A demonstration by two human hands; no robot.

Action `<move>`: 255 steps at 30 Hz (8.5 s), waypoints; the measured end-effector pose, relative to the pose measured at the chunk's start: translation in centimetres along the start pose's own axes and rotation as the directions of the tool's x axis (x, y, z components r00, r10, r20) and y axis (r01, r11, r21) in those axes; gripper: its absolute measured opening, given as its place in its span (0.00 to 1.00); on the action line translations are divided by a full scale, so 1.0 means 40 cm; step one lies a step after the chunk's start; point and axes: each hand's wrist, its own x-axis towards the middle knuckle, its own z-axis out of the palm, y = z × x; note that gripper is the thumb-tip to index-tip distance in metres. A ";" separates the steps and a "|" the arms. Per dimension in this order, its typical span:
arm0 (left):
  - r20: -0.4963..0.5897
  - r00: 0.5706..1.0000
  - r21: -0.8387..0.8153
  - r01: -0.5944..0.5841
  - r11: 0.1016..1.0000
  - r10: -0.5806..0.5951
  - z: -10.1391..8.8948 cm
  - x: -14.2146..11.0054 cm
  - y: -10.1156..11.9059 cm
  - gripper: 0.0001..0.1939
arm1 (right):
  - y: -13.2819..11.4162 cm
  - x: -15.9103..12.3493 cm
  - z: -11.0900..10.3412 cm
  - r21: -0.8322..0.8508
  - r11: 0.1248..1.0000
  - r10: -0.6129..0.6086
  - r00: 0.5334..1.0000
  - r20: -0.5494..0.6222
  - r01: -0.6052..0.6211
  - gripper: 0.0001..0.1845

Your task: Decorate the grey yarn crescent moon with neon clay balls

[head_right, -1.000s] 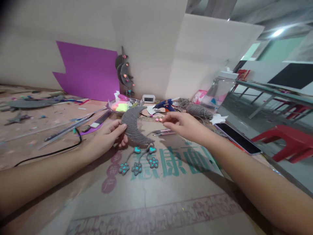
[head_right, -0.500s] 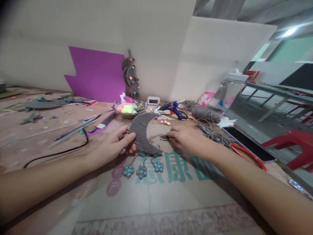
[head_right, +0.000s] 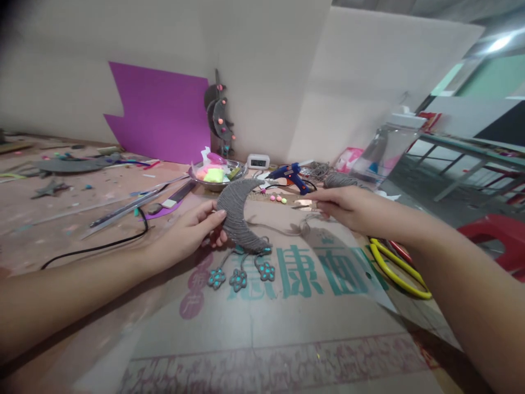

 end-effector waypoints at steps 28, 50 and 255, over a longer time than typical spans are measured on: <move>0.066 0.993 0.059 -0.102 0.993 0.099 0.002 -0.009 0.007 0.07 | -0.144 -0.009 0.254 -0.352 0.889 -0.355 0.926 -0.129 0.292 0.19; 0.097 0.994 0.023 -0.062 0.998 0.059 -0.001 -0.008 0.001 0.08 | -0.135 -0.009 0.270 -0.303 0.910 -0.327 0.939 -0.108 0.282 0.20; 0.349 0.934 0.049 0.061 0.997 -0.074 0.005 -0.020 -0.011 0.13 | -0.182 0.019 0.224 0.602 0.792 0.312 0.916 -0.254 -0.103 0.16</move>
